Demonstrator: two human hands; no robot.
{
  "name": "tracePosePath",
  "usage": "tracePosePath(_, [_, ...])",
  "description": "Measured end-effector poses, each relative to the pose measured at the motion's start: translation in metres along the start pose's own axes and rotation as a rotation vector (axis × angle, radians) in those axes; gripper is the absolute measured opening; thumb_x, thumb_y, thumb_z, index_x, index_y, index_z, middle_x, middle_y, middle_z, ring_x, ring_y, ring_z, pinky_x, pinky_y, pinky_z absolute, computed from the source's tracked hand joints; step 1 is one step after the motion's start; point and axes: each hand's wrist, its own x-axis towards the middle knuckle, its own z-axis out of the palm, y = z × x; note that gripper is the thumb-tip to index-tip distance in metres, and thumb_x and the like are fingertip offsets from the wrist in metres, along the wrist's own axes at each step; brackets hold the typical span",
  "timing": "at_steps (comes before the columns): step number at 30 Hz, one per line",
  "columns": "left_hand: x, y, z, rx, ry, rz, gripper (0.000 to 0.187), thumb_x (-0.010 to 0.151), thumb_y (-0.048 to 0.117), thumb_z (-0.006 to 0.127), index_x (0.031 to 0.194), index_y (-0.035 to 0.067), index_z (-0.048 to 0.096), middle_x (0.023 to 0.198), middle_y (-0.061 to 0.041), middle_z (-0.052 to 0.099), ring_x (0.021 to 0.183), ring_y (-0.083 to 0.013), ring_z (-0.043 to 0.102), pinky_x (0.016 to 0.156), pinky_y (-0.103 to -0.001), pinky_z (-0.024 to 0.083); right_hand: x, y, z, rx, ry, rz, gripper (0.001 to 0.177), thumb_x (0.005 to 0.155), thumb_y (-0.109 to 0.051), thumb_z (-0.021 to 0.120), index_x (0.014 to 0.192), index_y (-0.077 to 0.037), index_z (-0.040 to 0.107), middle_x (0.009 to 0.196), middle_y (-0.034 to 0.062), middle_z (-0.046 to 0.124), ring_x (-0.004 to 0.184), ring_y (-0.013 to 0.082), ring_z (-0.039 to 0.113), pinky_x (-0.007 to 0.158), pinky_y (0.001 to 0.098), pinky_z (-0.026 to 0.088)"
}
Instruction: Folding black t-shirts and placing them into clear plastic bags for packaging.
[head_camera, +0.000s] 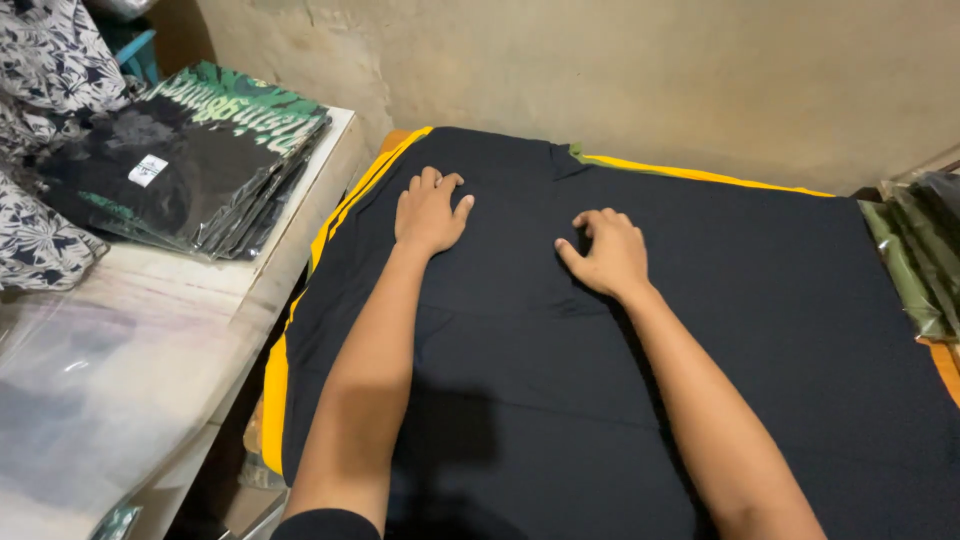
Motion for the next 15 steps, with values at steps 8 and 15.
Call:
tracePosePath(8, [0.007, 0.019, 0.024, -0.023, 0.113, -0.023, 0.017, 0.095, 0.011, 0.057, 0.111, 0.010, 0.064, 0.107, -0.008, 0.058, 0.101, -0.0264, 0.058, 0.082, -0.039, 0.044, 0.014, -0.016, 0.010, 0.037, -0.139, 0.133, 0.020, 0.087, -0.032, 0.073, 0.099, -0.016, 0.072, 0.096, 0.0056, 0.068, 0.106, 0.0311, 0.065, 0.093, 0.0475, 0.047])
tracePosePath(15, [-0.024, 0.027, -0.007, -0.678, 0.352, -0.085, 0.025, 0.096, 0.006, 0.062, 0.119, 0.014, 0.069, 0.104, -0.016, 0.071, 0.107, -0.0351, 0.067, 0.094, -0.043, 0.053, -0.009, -0.023, -0.001, 0.175, -0.035, 0.080, 0.024, 0.090, -0.025, 0.075, 0.112, -0.017, 0.072, 0.098, 0.0052, 0.074, 0.102, 0.0279, 0.067, 0.095, 0.0445, 0.047])
